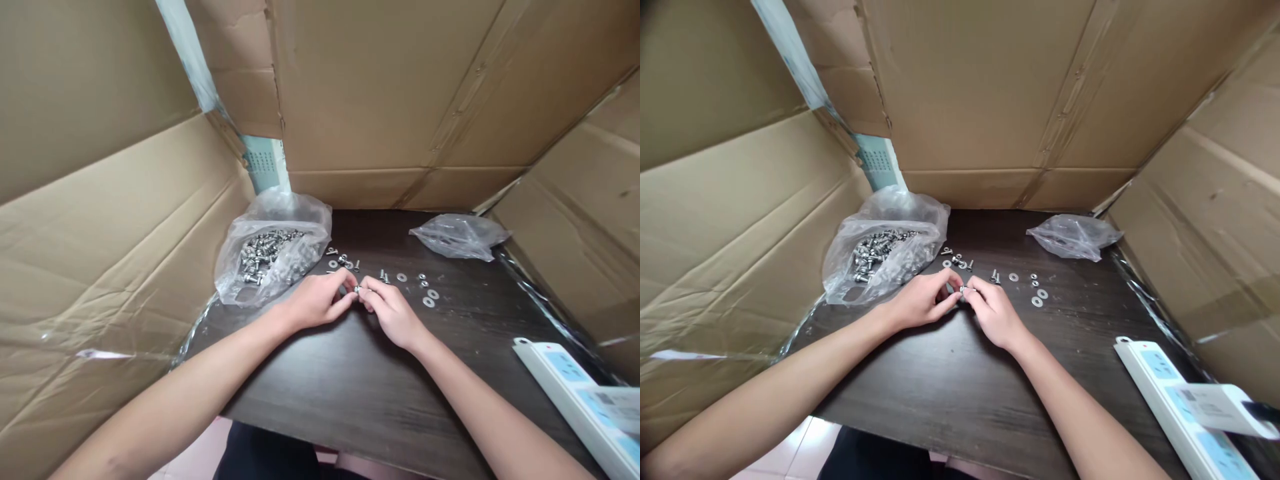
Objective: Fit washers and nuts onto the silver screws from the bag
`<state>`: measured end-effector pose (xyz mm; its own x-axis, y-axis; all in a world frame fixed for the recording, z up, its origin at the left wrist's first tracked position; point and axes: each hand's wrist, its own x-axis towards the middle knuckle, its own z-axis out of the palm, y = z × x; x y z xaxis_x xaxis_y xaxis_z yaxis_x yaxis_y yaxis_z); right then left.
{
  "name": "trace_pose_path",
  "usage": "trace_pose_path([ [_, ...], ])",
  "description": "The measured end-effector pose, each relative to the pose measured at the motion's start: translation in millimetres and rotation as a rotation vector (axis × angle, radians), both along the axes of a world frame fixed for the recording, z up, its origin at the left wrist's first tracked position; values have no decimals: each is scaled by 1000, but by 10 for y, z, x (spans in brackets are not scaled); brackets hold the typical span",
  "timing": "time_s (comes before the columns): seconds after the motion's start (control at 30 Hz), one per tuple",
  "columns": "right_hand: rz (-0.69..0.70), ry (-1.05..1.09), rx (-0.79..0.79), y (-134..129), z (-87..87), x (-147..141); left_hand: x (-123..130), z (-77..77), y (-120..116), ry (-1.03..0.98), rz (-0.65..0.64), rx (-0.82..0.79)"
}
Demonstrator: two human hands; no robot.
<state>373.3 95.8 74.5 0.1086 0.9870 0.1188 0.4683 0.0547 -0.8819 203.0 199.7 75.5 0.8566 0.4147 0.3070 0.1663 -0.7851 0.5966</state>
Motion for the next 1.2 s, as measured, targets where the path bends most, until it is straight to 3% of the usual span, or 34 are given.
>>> trace_pose_path([
  [0.23, -60, -25, -31, 13, -40, -35, 12, -8, -16, 16, 3, 54],
  [0.33, -67, -81, 33, 4, 4, -55, -1, 8, -12, 31, 13, 70],
  [0.5, -34, -117, 89, -12, 46, -66, -10, -6, 5, 24, 46, 9],
  [0.67, -28, -139, 86, 12, -19, -71, -9, -24, 16, 1, -2, -53],
  [1.2, -14, -123, 87, -19, 0, -37, -6, -23, 11, 9, -18, -84],
])
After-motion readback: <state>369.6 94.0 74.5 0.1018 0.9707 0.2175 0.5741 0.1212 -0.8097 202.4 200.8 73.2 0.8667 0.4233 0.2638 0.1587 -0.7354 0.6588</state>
